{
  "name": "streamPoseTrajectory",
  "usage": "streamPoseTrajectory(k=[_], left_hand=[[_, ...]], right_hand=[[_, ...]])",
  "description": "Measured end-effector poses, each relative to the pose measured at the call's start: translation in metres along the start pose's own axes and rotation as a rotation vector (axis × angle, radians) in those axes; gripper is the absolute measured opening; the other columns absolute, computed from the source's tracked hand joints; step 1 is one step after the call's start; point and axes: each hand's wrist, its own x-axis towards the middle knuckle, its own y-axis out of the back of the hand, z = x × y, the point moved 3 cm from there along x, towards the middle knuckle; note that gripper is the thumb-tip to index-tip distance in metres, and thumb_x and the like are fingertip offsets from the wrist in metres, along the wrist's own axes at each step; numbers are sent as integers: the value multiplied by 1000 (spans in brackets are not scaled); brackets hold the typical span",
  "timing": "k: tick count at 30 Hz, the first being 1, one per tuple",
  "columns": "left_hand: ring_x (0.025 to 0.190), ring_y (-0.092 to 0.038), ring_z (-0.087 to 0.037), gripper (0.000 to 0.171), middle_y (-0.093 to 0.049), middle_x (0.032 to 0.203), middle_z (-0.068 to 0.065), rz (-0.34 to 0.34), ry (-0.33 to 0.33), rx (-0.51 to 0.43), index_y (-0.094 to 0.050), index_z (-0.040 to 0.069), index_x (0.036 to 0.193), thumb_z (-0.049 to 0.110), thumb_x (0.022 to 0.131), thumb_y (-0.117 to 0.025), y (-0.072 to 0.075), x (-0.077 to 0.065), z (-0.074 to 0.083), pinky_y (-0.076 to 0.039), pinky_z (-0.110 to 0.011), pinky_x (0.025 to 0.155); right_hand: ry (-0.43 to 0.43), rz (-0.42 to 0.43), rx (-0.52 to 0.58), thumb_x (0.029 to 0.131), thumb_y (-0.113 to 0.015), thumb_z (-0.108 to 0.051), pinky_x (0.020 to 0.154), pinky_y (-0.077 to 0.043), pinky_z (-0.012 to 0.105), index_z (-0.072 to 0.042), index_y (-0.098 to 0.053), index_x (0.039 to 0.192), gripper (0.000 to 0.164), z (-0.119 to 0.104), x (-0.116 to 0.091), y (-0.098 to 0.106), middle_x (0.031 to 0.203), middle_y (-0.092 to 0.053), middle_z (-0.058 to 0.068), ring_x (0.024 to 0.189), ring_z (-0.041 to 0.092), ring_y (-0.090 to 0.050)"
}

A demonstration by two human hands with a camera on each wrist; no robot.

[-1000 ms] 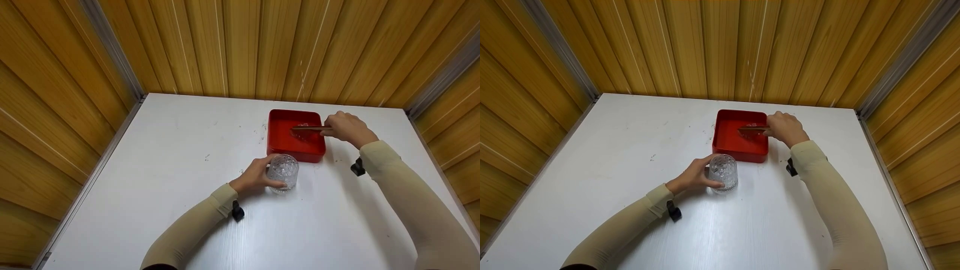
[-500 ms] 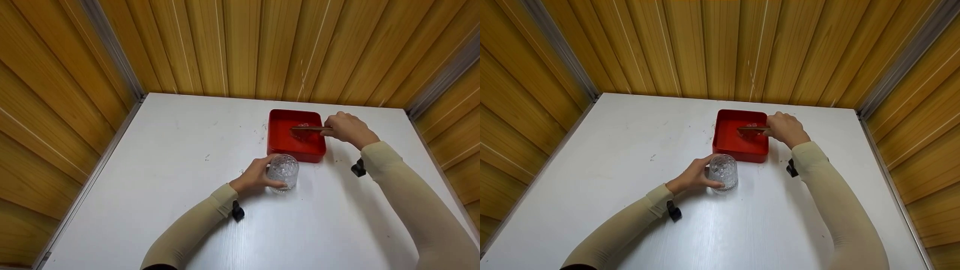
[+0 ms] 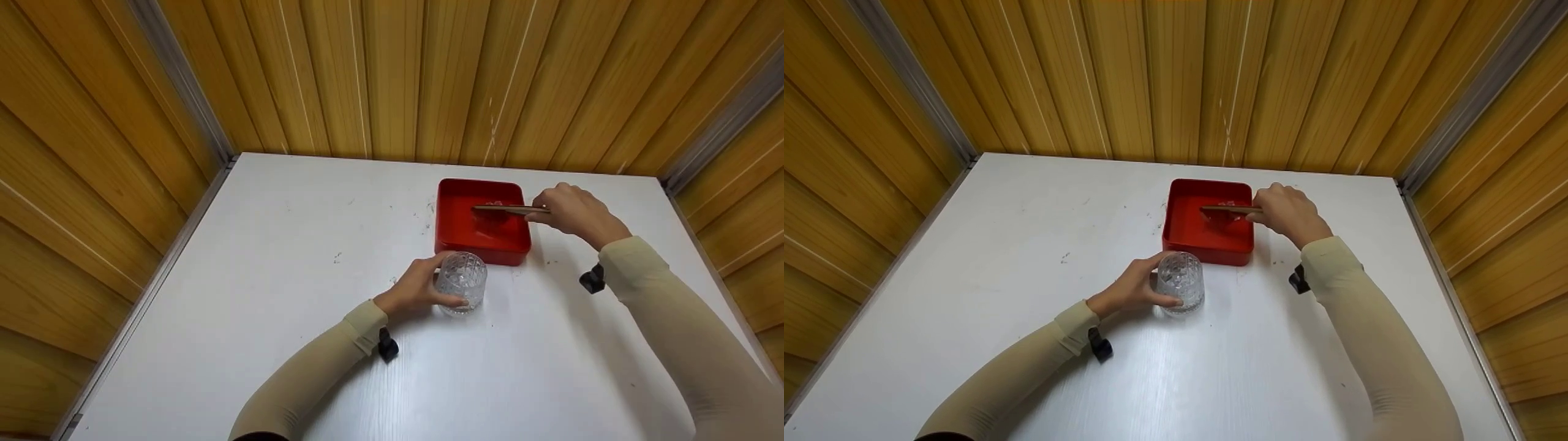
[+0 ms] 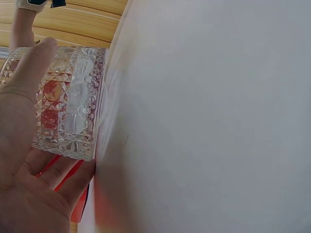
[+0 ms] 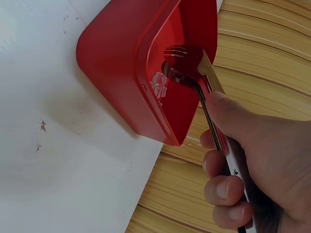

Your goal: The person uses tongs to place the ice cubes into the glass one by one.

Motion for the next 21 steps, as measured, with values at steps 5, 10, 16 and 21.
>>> streamPoseTrajectory(k=[5, 10, 16, 21], left_hand=[[114, -63, -8, 84, -68, 130, -1, -1, 3, -3, -53, 13, 145, 30, 74, -95, 0, -1, 1, -51, -20, 98], [114, -64, -8, 84, -68, 131, -1, 0, 7, 16, -53, 13, 145, 31, 74, -95, 0, -1, 1, -51, -20, 99], [116, -63, -9, 84, -67, 133, 0, -2, 17, -1, -53, 14, 146, 29, 74, -95, 1, -1, 1, -50, -21, 100], [118, -63, -10, 84, -66, 134, 0, -3, 16, -17, -53, 14, 146, 29, 74, -95, 1, 0, 1, -50, -21, 100]], right_hand=[[14, 12, -2, 95, -76, -24, 55, -47, 32, -6, -79, 104, 21, -2, -6, 4, 78, -69, 0, 71, 21, -56], [-6, 5, 13, 95, -76, -26, 57, -49, 33, -7, -79, 107, 23, -6, -14, 7, 81, -71, 1, 75, 23, -56], [7, 26, 33, 94, -76, -24, 55, -48, 33, -7, -79, 108, 22, -13, -26, 11, 80, -70, 0, 72, 22, -55], [27, 25, 51, 95, -76, -23, 54, -48, 32, -7, -79, 108, 21, -18, -36, 11, 79, -71, 0, 68, 20, -55]])
